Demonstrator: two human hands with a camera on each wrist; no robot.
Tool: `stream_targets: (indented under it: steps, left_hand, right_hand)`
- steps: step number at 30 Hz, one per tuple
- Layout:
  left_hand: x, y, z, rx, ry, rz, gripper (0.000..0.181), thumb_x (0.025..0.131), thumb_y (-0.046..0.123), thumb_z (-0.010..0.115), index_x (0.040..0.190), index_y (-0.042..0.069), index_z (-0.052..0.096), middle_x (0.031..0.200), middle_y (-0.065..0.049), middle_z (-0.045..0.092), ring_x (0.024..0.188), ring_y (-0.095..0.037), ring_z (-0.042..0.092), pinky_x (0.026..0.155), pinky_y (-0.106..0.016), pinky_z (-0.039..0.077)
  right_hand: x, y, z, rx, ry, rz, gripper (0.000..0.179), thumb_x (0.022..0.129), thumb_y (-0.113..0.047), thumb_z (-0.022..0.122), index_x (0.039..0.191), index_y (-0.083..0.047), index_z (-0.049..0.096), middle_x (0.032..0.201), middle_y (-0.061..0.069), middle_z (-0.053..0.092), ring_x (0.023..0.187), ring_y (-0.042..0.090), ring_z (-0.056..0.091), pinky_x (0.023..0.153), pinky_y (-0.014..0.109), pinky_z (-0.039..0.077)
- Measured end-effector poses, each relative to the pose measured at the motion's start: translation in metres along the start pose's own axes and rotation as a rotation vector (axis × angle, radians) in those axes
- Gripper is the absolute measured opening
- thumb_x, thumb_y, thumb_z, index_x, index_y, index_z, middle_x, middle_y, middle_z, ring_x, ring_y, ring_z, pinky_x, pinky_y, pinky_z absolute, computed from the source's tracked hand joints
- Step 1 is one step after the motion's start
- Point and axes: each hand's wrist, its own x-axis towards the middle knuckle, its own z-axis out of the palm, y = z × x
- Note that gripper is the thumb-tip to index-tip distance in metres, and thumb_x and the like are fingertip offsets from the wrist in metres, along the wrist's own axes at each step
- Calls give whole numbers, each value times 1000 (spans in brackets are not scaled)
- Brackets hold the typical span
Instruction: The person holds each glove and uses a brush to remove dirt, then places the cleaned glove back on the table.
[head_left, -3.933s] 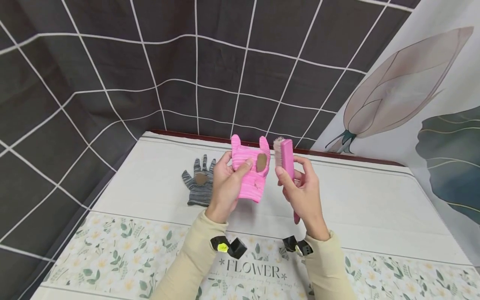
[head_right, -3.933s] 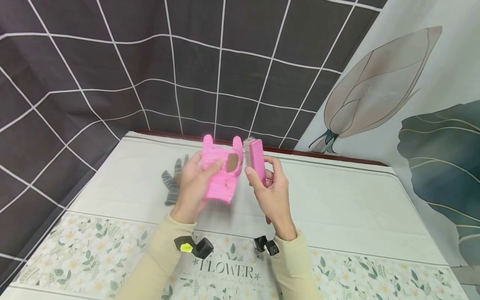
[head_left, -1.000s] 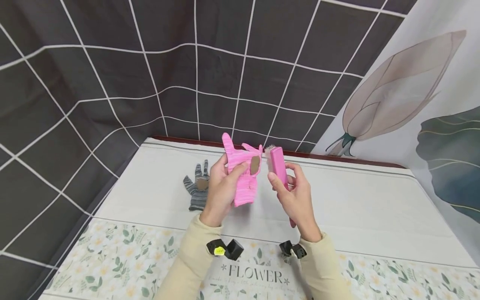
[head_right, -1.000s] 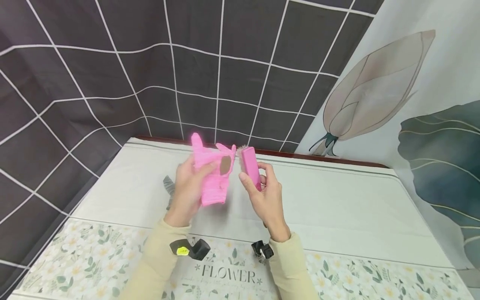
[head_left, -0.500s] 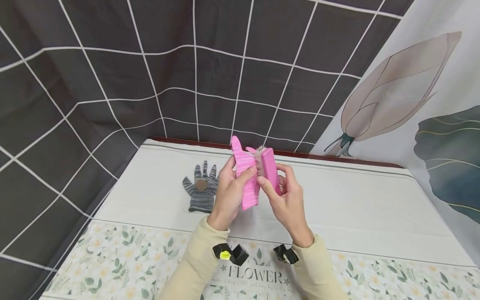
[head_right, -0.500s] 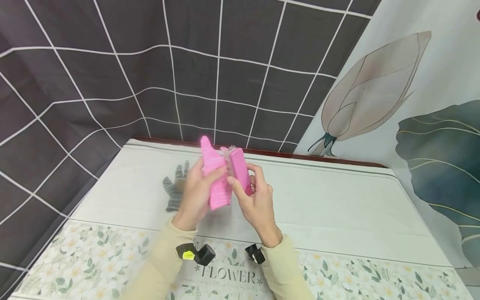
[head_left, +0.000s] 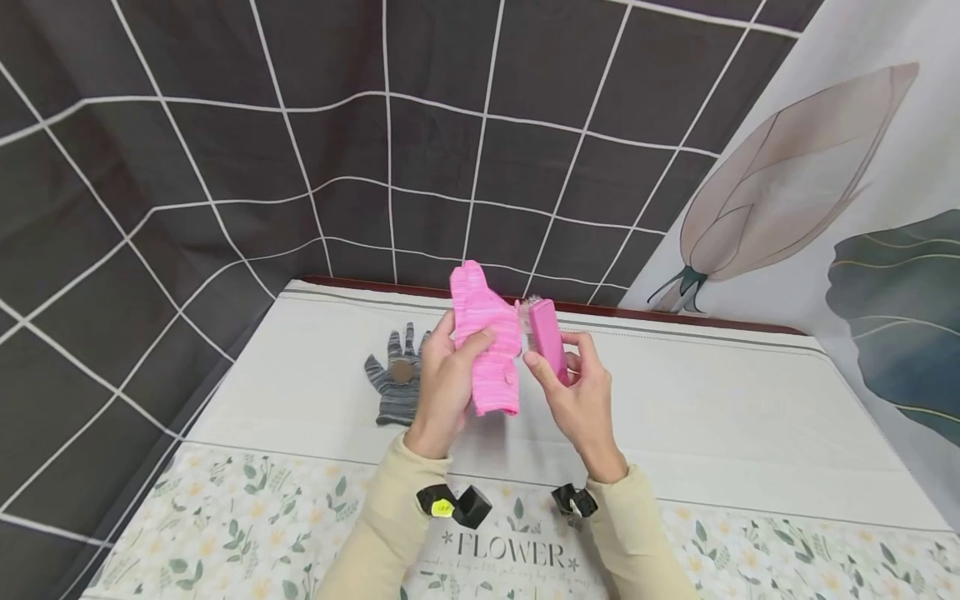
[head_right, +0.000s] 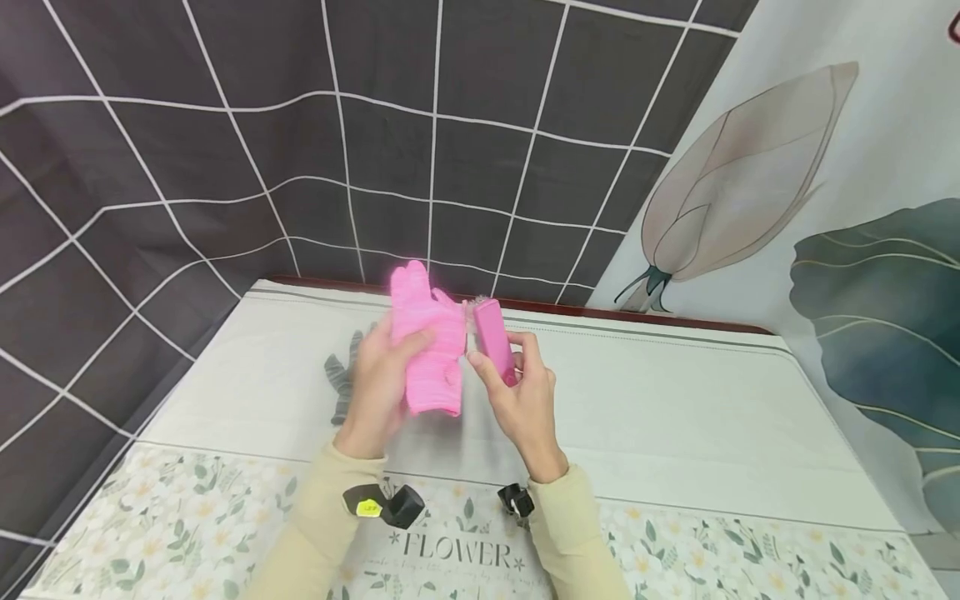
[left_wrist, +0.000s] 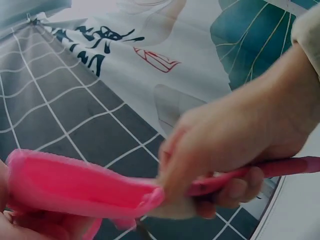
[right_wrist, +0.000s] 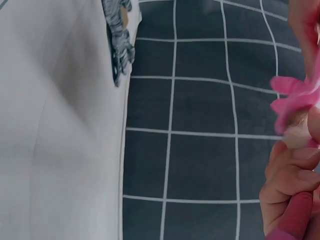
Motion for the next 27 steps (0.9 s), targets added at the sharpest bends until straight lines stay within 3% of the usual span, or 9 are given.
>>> stream_targets:
  steps: [7,11,17,19,23,25,27]
  left_hand:
    - [0,0,-1,80,9,30,22,90,4,52,111,-1,55,91,-17,62,68,-18,60,58,-29,52]
    - [1,-3,0,101,-2,-2,23,90,4,51,111,-2,56,90,-18,61,67,-19,59,58,-29,51]
    - [0,-6,1,98,-83,-11,26,93,14,50,116,1,53,97,-15,61,78,-18,61,67,-30,53]
    - [0,-6,2,24,-119,-5,30,95,21,47,116,0,52,97,-12,61,83,-17,61,73,-30,52]
    - [4,-6,0,-237,-195,-73,43,97,33,29,110,2,55,92,-5,63,89,-15,57,82,-29,45]
    - [7,-7,-2,-365,-209,-106,37,94,24,27,108,5,56,91,-3,64,91,-15,56,83,-29,43]
    - [9,-9,-3,-413,-191,-110,31,89,10,32,107,3,56,87,-4,63,85,-14,56,79,-27,45]
  right_hand:
    - [4,2,-7,145,-37,144,41,83,-13,67,117,1,48,82,20,64,54,10,58,46,21,47]
    - [4,-3,-12,225,-65,139,39,86,-10,64,119,-1,46,76,18,61,47,14,51,41,21,42]
    - [2,5,-7,334,-172,110,39,88,-12,61,122,-7,44,70,17,58,40,12,43,35,22,35]
    - [1,8,-5,358,-184,111,38,88,-13,61,122,-9,45,71,20,57,39,13,43,34,23,34]
    - [0,8,-5,436,-187,118,35,88,-14,61,119,-10,45,70,23,56,39,15,41,34,23,33]
    - [0,7,-6,483,-192,117,32,90,-14,59,118,-9,44,68,21,56,40,15,40,34,22,33]
    - [0,5,-7,517,-201,108,31,90,-12,57,118,-8,43,67,17,56,40,15,39,33,22,32]
